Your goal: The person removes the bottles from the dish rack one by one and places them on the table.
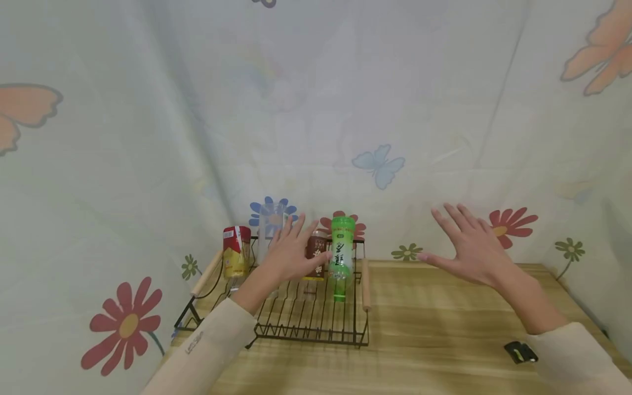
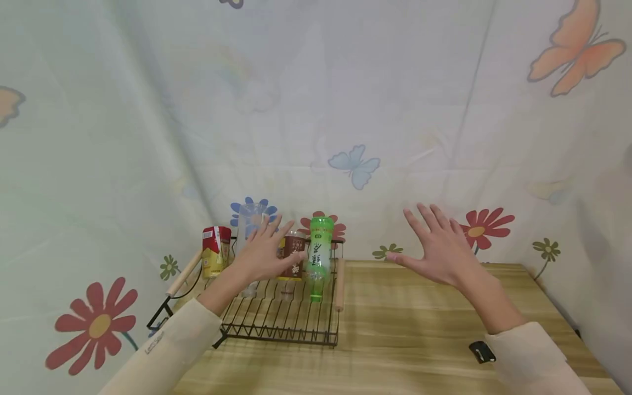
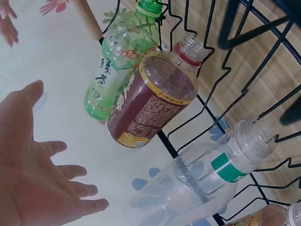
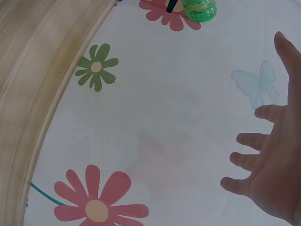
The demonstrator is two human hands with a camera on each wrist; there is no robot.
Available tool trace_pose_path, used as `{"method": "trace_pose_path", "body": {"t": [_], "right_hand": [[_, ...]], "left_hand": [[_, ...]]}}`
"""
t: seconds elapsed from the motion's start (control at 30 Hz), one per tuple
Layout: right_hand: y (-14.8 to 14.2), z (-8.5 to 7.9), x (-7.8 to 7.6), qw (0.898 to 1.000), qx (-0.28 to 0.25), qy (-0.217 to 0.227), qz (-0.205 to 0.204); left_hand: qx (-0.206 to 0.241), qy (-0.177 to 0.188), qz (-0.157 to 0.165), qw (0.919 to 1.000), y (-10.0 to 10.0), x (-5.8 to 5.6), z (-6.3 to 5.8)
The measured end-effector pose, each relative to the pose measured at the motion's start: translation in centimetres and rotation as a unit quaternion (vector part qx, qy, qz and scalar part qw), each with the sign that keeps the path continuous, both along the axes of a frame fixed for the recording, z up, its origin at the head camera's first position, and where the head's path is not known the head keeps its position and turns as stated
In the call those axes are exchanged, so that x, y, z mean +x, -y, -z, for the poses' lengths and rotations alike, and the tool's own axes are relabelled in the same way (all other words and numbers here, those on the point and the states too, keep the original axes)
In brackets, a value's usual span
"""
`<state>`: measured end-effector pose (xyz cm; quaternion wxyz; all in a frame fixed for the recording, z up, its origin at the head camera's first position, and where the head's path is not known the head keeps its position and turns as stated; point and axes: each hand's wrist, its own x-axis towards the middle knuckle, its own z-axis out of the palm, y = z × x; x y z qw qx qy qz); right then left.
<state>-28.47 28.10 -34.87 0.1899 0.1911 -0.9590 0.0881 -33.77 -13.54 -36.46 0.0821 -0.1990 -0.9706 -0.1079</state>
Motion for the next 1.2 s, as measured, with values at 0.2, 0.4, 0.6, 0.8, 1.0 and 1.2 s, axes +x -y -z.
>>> {"method": "trace_pose_path", "body": {"t": [0.2, 0.4, 0.6, 0.8, 1.0, 1.2], "right_hand": [[-0.1, 0.2, 0.8, 0.999, -0.039, -0.002, -0.018], [0.8, 0.8, 2.3, 0.996, -0.078, 0.021, -0.038], [2.1, 2.3, 3.6, 0.985, -0.148, 0.063, -0.068], [4.0, 4.1, 4.2, 0.970, -0.209, 0.090, -0.081], [6.5, 6.6, 4.1, 0.953, -0.264, 0.102, -0.102], [8.4, 8.8, 3.9, 0.910, -0.359, 0.168, -0.121]], "left_hand": [[0.019, -0.001, 0.016, 0.9997, -0.2, 0.5, -1.0], [0.045, 0.013, 0.050, 0.9977, -1.2, 1.9, -2.2], [0.093, 0.040, 0.068, 0.9926, -2.6, 3.2, -2.3], [0.179, 0.028, 0.056, 0.9818, -4.3, 2.9, -1.3], [0.276, 0.047, 0.045, 0.9590, -6.0, 2.3, 0.3], [0.319, 0.070, 0.026, 0.9448, -7.0, 1.7, 2.2]]}}
